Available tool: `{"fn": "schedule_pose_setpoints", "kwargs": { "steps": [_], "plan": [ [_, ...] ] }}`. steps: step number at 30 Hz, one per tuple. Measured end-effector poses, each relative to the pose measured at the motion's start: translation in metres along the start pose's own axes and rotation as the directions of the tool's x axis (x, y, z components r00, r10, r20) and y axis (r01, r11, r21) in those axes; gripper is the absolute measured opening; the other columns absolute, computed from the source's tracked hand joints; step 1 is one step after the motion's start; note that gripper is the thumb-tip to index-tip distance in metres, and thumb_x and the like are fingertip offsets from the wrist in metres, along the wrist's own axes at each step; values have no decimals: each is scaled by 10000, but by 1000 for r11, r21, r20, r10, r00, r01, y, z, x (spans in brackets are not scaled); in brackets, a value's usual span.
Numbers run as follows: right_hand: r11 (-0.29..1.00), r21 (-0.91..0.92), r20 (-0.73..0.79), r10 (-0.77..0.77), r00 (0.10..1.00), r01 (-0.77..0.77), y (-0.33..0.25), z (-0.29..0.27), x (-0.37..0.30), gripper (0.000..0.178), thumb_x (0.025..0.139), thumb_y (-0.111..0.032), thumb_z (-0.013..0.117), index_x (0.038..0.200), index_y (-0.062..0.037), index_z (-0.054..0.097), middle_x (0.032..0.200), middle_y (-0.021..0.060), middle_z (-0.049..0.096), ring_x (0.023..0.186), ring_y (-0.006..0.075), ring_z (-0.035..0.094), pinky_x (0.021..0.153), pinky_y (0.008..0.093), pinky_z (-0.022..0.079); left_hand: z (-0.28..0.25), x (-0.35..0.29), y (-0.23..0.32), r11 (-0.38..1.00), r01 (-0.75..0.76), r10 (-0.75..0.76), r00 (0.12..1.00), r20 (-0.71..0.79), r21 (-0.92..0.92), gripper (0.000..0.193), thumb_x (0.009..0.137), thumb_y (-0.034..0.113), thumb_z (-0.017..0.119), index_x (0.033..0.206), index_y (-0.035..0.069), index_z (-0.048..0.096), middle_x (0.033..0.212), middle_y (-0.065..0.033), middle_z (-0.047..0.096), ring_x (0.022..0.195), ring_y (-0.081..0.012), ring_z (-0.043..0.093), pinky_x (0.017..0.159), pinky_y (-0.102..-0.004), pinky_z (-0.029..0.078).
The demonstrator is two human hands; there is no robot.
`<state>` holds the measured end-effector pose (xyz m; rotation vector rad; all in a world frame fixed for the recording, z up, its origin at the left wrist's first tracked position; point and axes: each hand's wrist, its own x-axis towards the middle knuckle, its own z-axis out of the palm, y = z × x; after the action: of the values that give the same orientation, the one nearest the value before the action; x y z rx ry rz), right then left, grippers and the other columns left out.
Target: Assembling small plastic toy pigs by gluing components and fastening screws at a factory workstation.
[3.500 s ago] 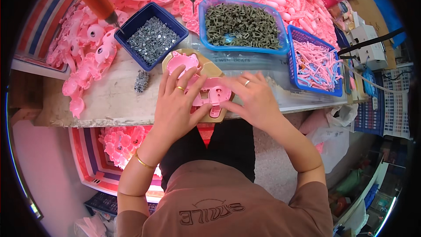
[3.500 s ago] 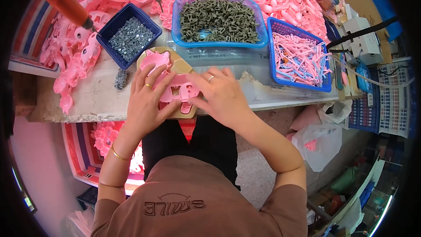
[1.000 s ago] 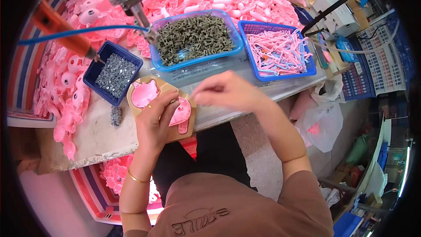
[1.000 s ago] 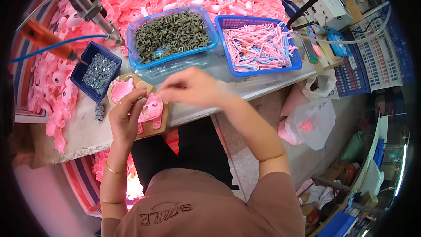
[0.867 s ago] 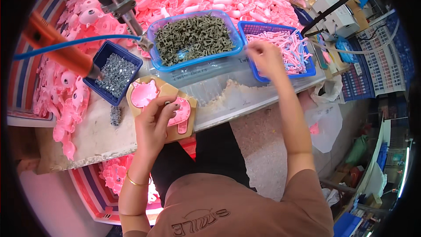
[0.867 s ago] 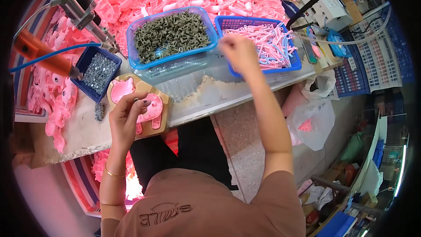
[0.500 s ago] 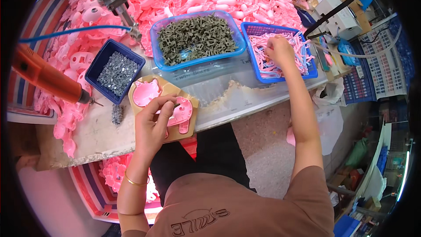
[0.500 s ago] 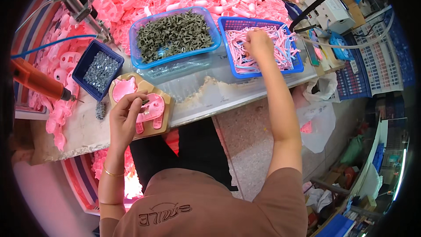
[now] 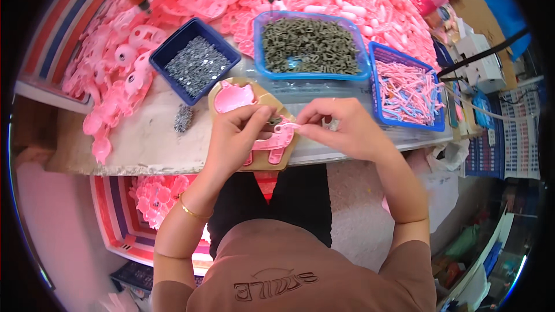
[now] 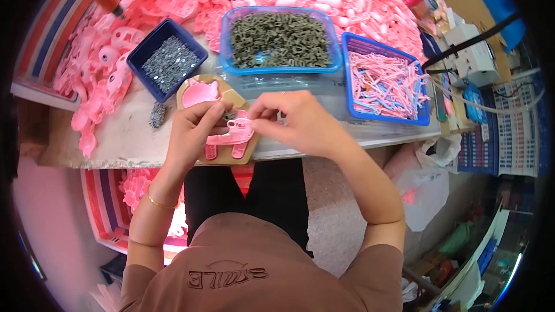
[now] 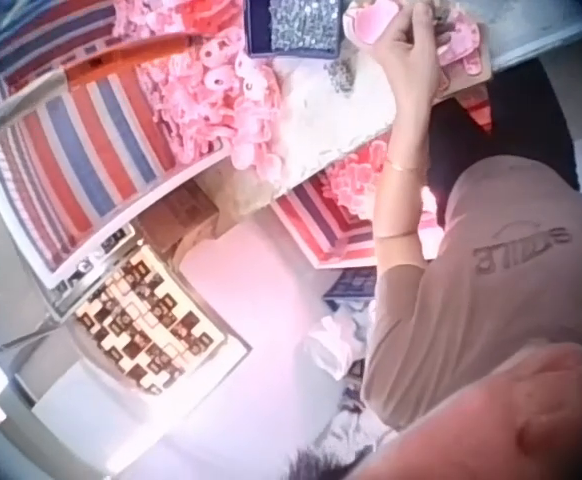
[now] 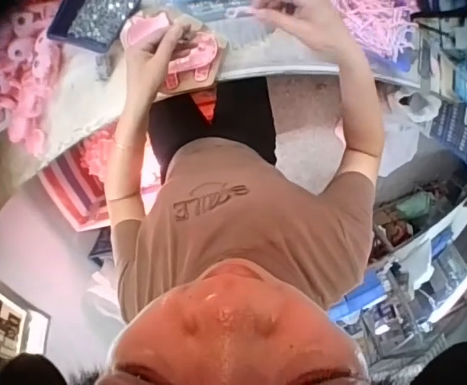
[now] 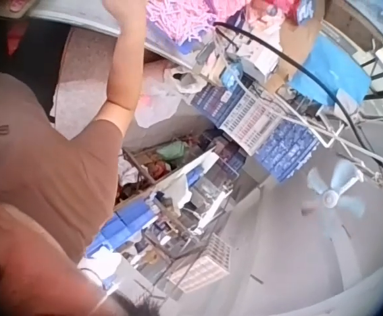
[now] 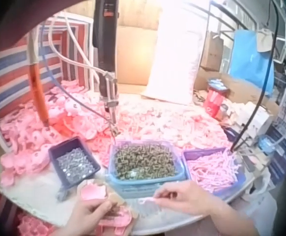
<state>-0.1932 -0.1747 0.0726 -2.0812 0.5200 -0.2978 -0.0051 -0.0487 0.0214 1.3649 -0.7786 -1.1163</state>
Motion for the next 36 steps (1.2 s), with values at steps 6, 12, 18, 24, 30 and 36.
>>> {"fn": "schedule_pose_setpoints", "kwargs": {
  "steps": [6,12,18,24,30,36],
  "plan": [
    [998,32,-29,49,998,-49,3,19,10,133,854,-105,713,941,-6,694,787,49,689,722,105,637,680,260,480,-3,-8,3,1000,0,0,1000,30,-2,293,986,197,585,1072,-60,694,967,-93,711,832,-107,673,748,-243,567],
    [996,30,-109,88,990,-85,0,33,8,125,854,-102,709,923,1,699,786,39,687,709,94,624,670,252,487,-4,-12,-2,1000,7,-7,1000,5,13,295,985,201,591,1090,-56,689,969,-78,709,823,-99,672,739,-228,563],
    [992,112,10,60,998,-61,11,28,7,148,844,-115,692,941,-3,679,748,62,669,707,101,631,662,271,519,-12,-13,-4,995,39,-29,994,107,-96,303,990,201,582,1124,-55,674,974,-76,706,848,-99,674,741,-223,561],
    [992,-116,64,-49,997,56,-7,39,14,204,808,-130,741,995,-67,694,730,45,643,645,134,615,665,283,487,-19,-17,1,999,28,-30,987,157,16,302,999,199,561,1128,-50,674,944,-63,700,840,-86,656,728,-225,555],
    [807,-474,20,-389,921,352,2,56,32,179,781,-201,748,924,-107,693,761,24,614,745,211,599,692,352,420,-37,-23,4,987,41,-38,999,-19,158,305,1012,204,534,1132,-40,671,932,-55,698,757,-74,627,653,-213,523],
    [685,-610,73,-453,889,399,11,82,52,144,761,-231,743,823,-121,674,817,4,582,895,190,587,742,349,407,-69,-29,1,847,-187,338,912,-232,498,285,1014,207,522,1148,8,675,993,-54,716,756,-88,608,622,-227,471]
  ]
}}
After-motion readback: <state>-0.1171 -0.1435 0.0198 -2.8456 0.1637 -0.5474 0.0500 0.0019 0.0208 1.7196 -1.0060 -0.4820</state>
